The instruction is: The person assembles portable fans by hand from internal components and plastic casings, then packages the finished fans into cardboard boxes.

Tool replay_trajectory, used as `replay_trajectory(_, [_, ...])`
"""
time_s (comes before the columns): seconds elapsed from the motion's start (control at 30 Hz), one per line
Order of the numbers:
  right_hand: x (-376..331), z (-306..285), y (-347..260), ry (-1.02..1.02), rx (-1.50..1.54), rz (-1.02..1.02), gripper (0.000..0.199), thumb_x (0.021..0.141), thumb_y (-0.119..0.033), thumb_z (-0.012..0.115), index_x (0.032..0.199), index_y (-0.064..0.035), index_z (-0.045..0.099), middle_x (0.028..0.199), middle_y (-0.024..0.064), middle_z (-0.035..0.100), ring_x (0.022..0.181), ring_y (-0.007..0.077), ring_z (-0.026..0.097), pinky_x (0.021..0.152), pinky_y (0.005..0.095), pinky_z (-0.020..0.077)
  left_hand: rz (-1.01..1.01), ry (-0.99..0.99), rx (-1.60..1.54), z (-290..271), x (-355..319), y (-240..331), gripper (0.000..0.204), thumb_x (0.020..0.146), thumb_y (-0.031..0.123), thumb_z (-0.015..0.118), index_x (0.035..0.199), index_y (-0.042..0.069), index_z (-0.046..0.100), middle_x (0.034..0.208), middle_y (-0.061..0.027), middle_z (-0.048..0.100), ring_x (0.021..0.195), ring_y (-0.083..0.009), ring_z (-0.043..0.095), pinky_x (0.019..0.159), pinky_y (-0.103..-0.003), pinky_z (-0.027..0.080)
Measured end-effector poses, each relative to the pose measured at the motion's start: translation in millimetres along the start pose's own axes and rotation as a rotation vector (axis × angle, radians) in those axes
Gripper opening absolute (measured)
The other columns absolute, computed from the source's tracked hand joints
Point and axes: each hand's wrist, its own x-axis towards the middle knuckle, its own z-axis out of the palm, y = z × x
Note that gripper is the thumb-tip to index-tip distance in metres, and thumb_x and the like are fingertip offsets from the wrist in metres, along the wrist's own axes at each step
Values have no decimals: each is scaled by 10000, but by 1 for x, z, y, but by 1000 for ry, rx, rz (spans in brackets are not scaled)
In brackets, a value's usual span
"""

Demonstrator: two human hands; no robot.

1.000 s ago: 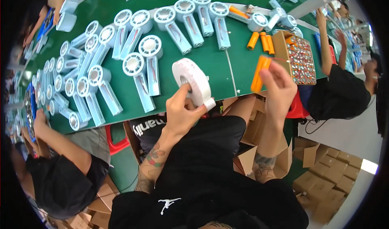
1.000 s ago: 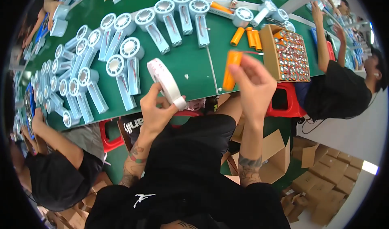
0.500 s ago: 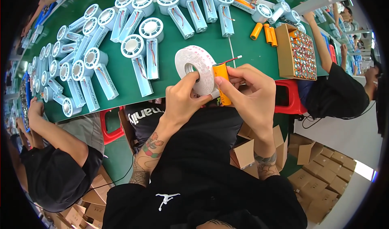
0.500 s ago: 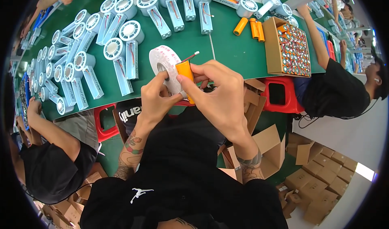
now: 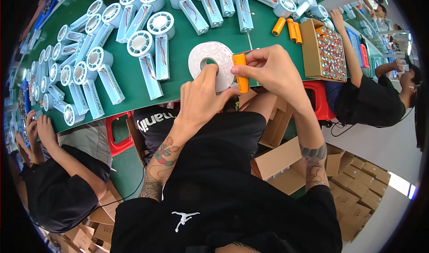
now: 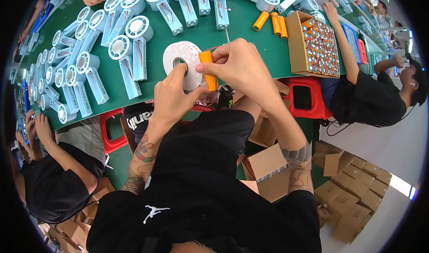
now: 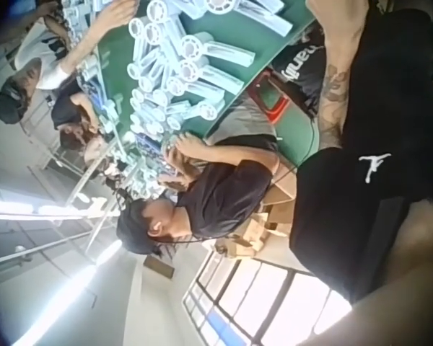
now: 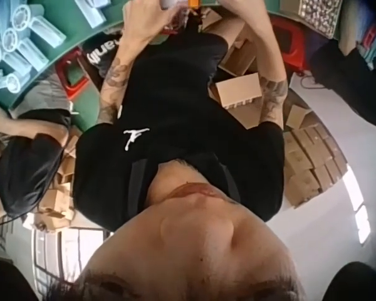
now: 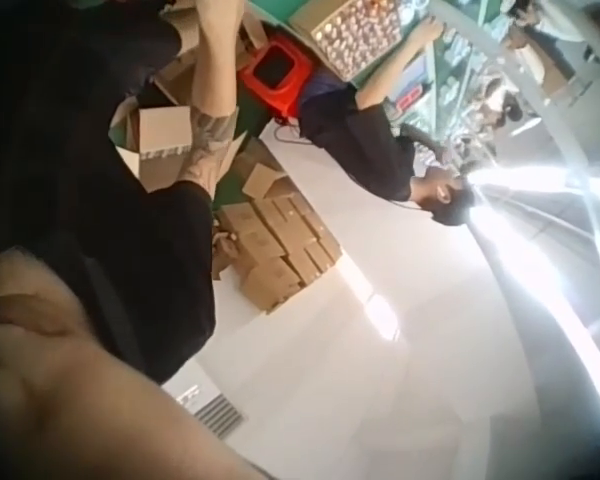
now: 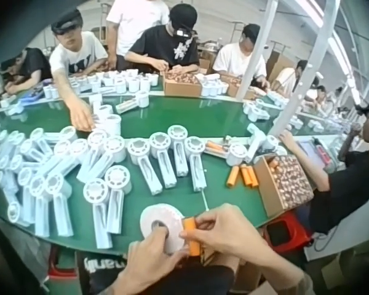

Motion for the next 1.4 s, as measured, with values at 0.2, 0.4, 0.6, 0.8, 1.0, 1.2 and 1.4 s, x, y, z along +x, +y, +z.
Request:
replay_trajectory(0.2, [7,-3,-5,9,-72,8,266,778,-140,801,822,107,715,620,67,640,523,45,506,459,152,373,-2,55,-51,4,-3,-1,439,692,48,745,1067,-42,537,719,-122,622,443,-147,495,441,-301,417])
replay_trajectory(0.4, [7,0,-11,107,26,-27,258,785,-131,796,845,108,719,634,78,647,537,57,525,468,155,399,-124,-87,-289,-9,-13,3,449,717,17,726,1104,-75,518,814,-161,655,405,-132,509,399,-276,396])
replay_trajectory(0.6, [2,5,-16,241,133,-80,243,800,-105,784,885,112,718,676,94,666,558,76,553,493,159,448,-254,-134,-450,-13,-17,18,445,746,-29,694,1138,-91,494,909,-187,651,402,-121,543,374,-234,380])
replay_trajectory(0.8, [-15,27,-11,455,354,-277,253,825,-58,752,987,123,683,792,110,679,647,103,591,577,175,491,-373,-161,-509,-16,-13,37,438,765,-48,670,1159,-86,482,965,-192,634,413,-117,555,370,-210,376])
replay_trajectory(1.0, [-34,68,20,915,473,-481,244,811,-13,733,1008,103,649,951,137,654,757,152,615,657,214,529,-457,-132,-664,-10,-12,49,344,765,-11,669,1029,-84,460,624,-120,591,359,-138,520,385,-286,392])
replay_trajectory(1.2, [-53,49,23,706,670,-238,251,839,-35,726,1028,89,617,955,136,641,759,143,616,661,204,513,-427,-150,-576,-2,-11,46,372,772,13,679,1056,-92,464,655,-143,594,386,-152,527,404,-293,406])
replay_trajectory(1.4, [-59,24,30,504,779,-30,214,853,-40,718,1002,80,621,829,115,660,659,124,616,590,190,488,-234,-89,-379,8,-6,43,422,773,59,708,1084,-93,465,679,-171,607,425,-223,539,430,-327,429])
